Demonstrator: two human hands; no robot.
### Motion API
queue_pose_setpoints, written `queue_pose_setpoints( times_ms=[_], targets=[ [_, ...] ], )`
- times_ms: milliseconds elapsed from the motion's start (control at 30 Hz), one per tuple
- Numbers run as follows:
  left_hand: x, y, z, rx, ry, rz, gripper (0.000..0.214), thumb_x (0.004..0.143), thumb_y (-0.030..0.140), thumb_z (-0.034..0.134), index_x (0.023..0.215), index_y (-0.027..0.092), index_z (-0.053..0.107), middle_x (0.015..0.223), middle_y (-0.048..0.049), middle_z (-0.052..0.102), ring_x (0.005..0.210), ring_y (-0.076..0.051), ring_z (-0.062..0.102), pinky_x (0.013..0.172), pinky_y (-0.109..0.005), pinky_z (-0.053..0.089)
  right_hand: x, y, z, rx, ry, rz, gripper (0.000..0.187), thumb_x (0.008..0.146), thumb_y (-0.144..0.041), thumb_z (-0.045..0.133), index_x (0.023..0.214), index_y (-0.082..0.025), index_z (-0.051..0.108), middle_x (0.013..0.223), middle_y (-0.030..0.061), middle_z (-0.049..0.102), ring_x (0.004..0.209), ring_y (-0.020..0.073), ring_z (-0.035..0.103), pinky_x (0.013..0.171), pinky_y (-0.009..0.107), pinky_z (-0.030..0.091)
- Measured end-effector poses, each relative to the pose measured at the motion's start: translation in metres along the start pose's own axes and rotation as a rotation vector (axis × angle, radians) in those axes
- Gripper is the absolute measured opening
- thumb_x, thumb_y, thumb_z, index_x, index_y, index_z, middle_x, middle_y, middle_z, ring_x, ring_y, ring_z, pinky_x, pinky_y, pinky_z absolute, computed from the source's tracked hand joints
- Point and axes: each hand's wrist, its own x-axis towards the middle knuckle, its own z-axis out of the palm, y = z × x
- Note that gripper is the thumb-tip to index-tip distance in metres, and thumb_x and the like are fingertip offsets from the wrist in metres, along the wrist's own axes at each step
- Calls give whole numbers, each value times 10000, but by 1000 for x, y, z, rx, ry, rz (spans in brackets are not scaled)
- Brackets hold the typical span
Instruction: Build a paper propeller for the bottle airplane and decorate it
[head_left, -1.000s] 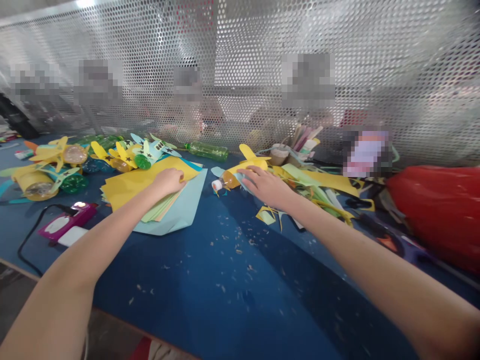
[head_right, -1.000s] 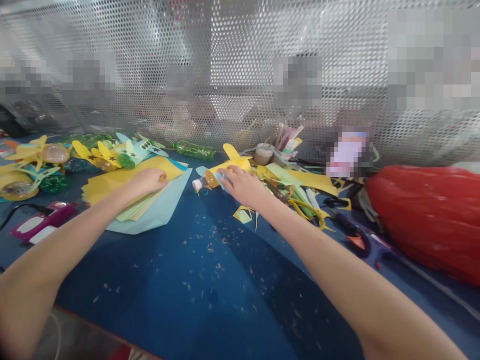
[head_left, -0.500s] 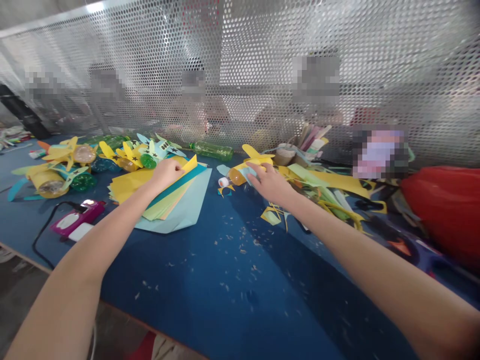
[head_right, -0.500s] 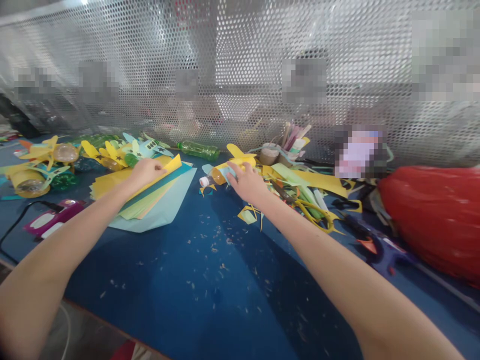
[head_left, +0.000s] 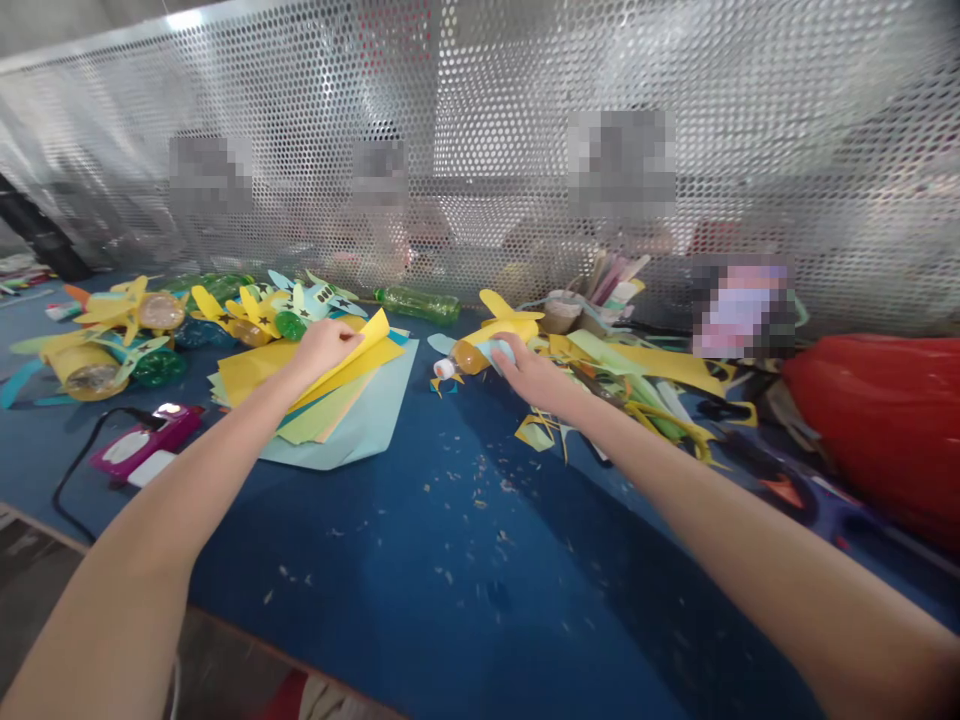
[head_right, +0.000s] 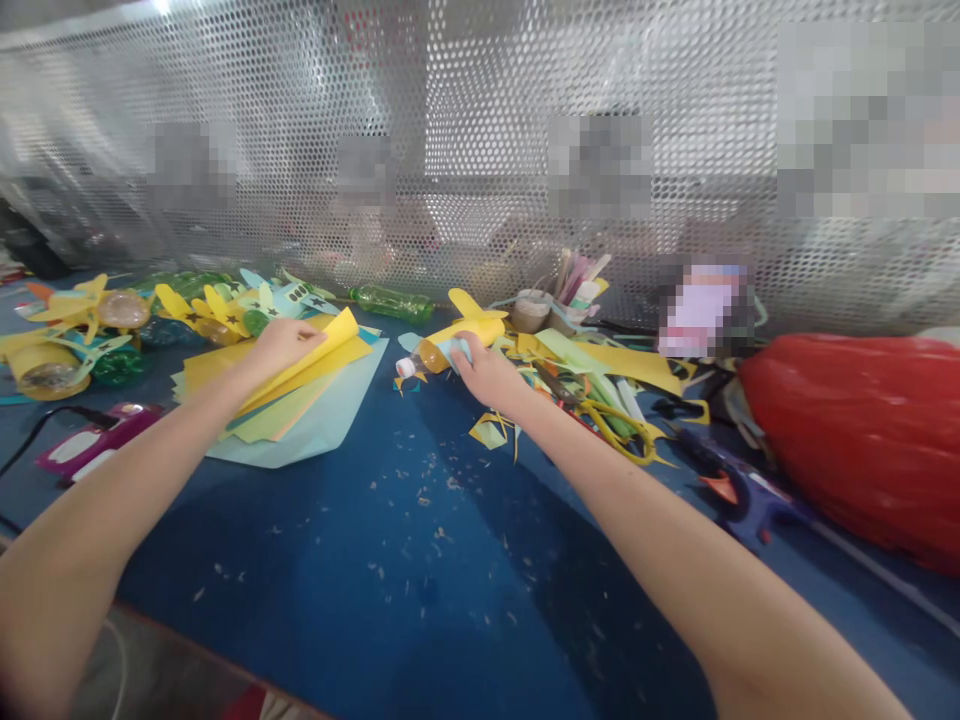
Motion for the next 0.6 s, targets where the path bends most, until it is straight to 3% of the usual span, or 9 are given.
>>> queue_pose_setpoints(
  times_ms=[67,133,200,300,400,500,600],
  targets=[
    [-1,-1,2,-1,-10,20,288,856,295,513,1006,158,717,918,-66,733,798,-214,649,667,-267,443,-1,3,-1,8,0,5,494,990,-426,218,1344,-154,429,1139,190,673,985,342,684,856,477,506],
    [-1,-1,5,-4,-26,56,446,860,228,502,1296,169,575,1164,-75,694,931,-204,661,752,-256,474,-1,5,-1,19,-2,14,503,989,-425,222,1356,-141,416,1135,194,675,986,342,685,858,477,511],
    [-1,-1,8,7,-55,106,579,855,150,472,1430,198,431,1322,-67,612,1050,-189,639,843,-247,475,-2,7,-1,36,-4,15,512,989,-419,227,1384,-140,395,1159,190,674,1021,333,679,881,469,512],
    [-1,-1,13,70,-121,165,462,850,114,440,1275,199,601,1271,-72,633,1104,-218,611,919,-278,457,-4,11,-1,66,5,-4,525,991,-422,221,1415,-155,374,1310,175,614,1159,317,625,962,472,484],
    [-1,2,19,147,-172,193,275,866,259,511,1023,174,720,1113,-103,670,998,-261,631,870,-324,474,-3,18,-2,87,34,-9,525,990,-419,220,1420,-164,380,1420,164,535,1251,311,563,1016,492,451],
    [0,4,23,201,-184,201,343,818,432,612,1015,171,716,1077,-115,659,959,-285,627,802,-340,478,-3,27,-6,97,53,3,522,985,-419,240,1405,-160,412,1334,165,607,1226,307,583,1015,495,451],
    [1,5,26,227,-182,182,357,802,451,630,1002,168,712,1037,-119,666,949,-298,627,752,-340,472,-7,35,-12,96,55,10,522,979,-431,254,1387,-164,443,1229,153,669,1193,306,601,1012,493,451]
  ],
)
